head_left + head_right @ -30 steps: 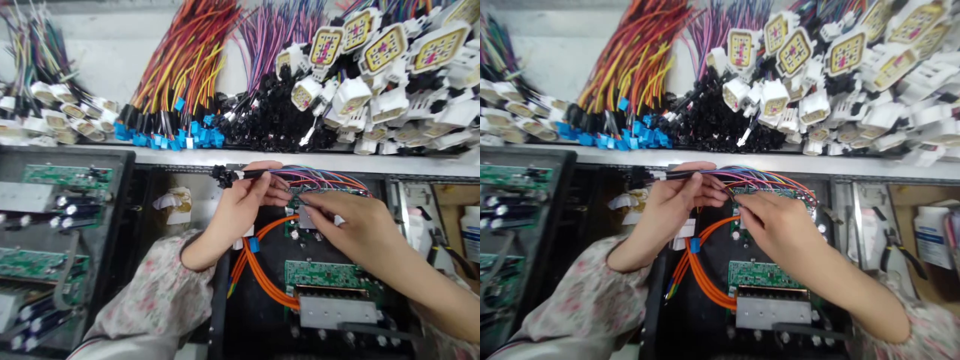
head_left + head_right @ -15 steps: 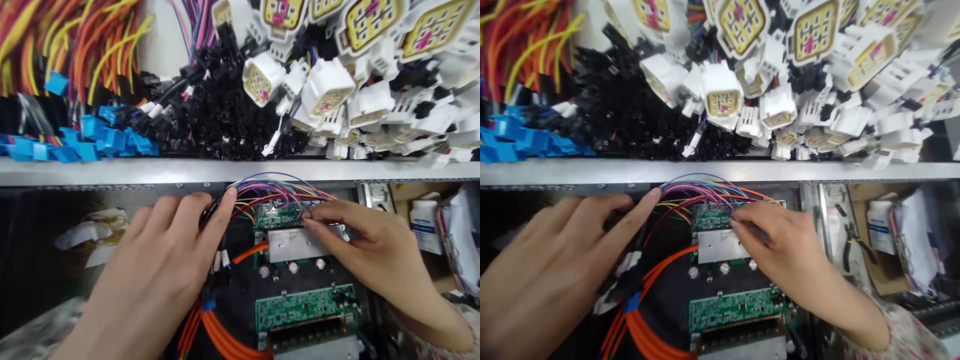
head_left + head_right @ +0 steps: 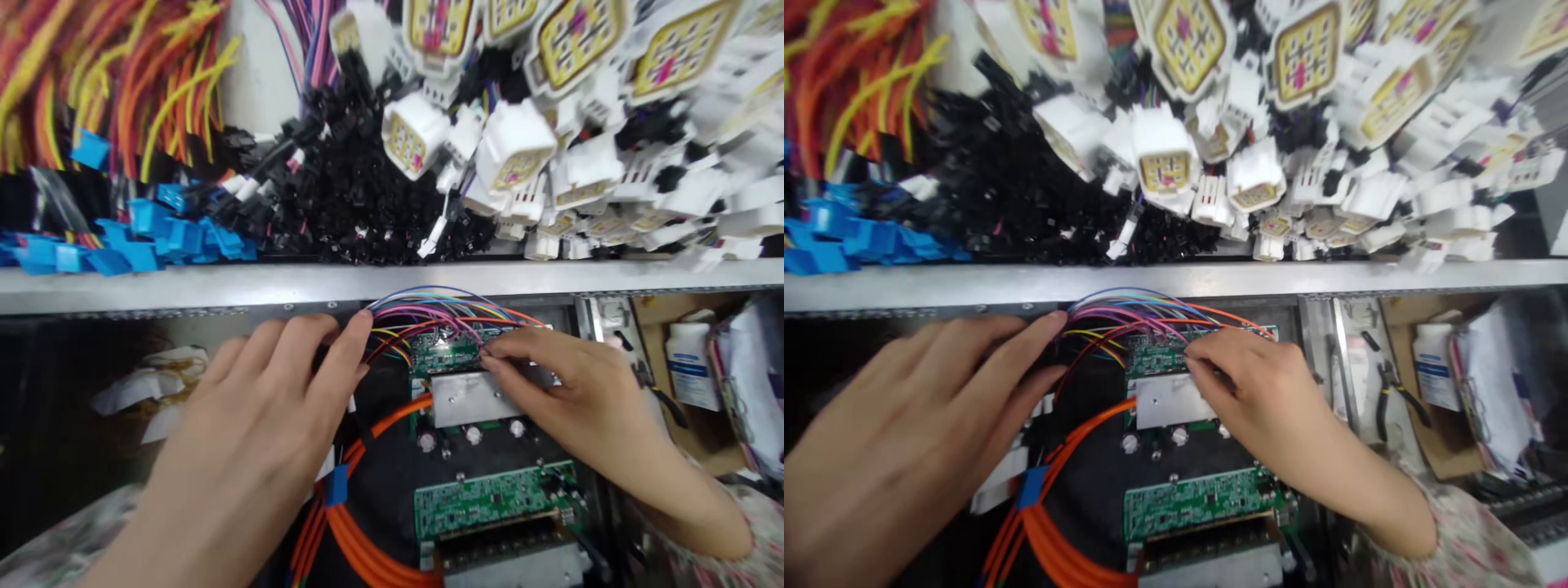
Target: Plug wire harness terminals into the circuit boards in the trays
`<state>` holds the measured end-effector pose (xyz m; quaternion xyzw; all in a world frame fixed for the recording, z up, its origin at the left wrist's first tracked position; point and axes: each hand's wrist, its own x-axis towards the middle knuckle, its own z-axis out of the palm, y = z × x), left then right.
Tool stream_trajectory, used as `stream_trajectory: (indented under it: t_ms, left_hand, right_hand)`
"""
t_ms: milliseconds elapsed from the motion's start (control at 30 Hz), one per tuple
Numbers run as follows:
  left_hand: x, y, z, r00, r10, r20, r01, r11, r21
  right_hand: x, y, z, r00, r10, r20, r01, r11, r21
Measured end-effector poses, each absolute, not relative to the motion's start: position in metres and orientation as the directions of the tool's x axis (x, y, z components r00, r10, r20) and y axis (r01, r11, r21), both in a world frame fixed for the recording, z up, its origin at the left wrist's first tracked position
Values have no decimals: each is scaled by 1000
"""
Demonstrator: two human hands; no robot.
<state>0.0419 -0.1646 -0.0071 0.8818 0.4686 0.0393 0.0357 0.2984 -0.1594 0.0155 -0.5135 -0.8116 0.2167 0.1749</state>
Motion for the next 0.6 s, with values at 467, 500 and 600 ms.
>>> stream_trajectory:
  t_ms: [467, 500, 600]
  left_hand:
    - [41, -162, 40, 490, 803, 338, 859, -510, -34]
    - [43, -161, 45, 470, 823, 320, 873, -486, -34]
    - [57, -161, 60, 407, 897, 172, 909, -416, 17]
  right_hand:
    - [306, -119, 93, -481, 858, 181, 764, 511, -393]
    - [305, -97, 108, -399, 871, 286, 810, 481, -335]
    - [298, -16, 122, -463, 798, 386, 812, 556, -176]
